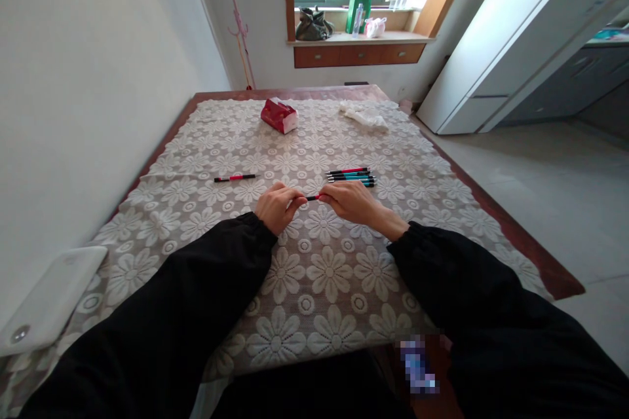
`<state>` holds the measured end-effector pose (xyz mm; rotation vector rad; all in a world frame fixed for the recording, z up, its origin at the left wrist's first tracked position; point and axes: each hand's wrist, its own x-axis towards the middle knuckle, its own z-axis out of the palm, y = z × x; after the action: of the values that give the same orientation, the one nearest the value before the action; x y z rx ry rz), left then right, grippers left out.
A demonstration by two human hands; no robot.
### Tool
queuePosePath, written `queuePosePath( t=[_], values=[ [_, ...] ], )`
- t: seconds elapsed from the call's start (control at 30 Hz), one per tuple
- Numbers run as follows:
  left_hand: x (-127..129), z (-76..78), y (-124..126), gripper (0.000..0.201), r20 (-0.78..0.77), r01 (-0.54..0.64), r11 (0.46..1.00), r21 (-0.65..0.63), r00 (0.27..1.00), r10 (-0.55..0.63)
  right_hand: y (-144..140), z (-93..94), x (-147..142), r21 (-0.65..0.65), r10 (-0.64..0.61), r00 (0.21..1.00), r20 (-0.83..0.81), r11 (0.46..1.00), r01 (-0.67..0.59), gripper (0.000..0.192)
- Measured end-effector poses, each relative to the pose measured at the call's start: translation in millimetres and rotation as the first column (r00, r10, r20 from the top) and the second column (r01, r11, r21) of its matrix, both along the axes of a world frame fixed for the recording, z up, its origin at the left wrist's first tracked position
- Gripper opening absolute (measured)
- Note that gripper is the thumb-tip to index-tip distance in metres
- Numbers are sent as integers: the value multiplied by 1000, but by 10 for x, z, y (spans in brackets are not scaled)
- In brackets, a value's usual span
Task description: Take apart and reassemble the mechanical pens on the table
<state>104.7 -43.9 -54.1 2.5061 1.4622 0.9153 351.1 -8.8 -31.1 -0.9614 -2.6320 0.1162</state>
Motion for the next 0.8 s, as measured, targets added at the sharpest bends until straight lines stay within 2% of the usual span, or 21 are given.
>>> queuePosePath(
  t=[0.1,0.27,0.43,0.6,0.73,0.8],
  values=[
    [-6,-8,16,27,72,-66,998,7,995,65,133,90,183,-62,14,1000,4,998,-14,22],
    [-22,-20,53,21,108,-156,988,0,982,155,335,254,584,-34,-135,987,85,990,138,13],
    [-206,73,188,18,-45,-223,974,-36,974,221,367,257,672,-10,-96,976,194,995,100,12],
    [-585,181,374,30,-196,-402,916,7,897,395,393,150,626,-8,-76,972,222,997,80,9],
    [-794,181,454,29,-300,-487,873,-22,836,459,410,105,628,-23,-83,975,207,996,89,10],
    [-837,173,471,25,-319,-496,867,-52,830,457,411,101,633,-21,-73,977,201,997,79,9]
  ],
)
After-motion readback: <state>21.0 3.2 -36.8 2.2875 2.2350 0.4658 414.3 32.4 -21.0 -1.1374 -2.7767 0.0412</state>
